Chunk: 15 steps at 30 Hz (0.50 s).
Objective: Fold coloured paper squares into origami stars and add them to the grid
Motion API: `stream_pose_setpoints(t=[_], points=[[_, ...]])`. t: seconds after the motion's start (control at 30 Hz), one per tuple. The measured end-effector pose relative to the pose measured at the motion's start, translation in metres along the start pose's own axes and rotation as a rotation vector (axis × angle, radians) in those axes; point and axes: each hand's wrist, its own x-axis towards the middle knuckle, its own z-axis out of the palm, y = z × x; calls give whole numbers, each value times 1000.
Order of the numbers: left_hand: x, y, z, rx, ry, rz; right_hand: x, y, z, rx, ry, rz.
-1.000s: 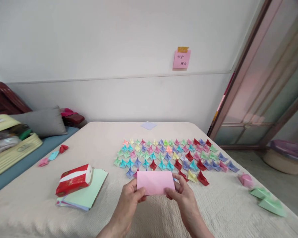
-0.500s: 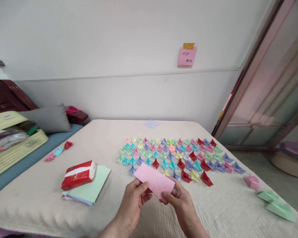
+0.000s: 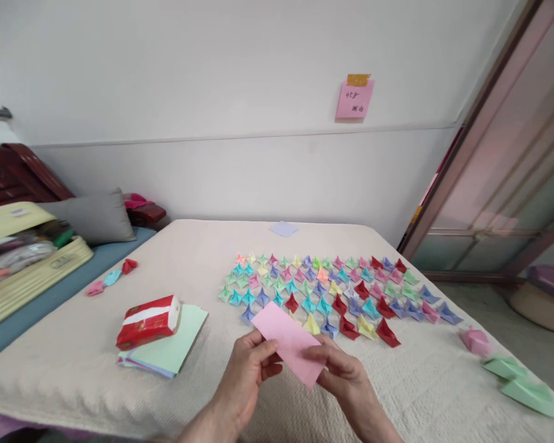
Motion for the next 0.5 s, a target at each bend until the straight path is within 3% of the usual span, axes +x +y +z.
stream_pose_setpoints(t=[0.2, 0.4, 0.5], points=[[-6, 2, 6, 148, 10, 33, -2, -8, 6, -65, 47, 4], [-7, -3, 8, 231, -8, 25, 3, 7, 13, -78, 302, 37], [-8, -4, 9, 269, -24, 9, 4, 7, 15, -105, 358, 41]])
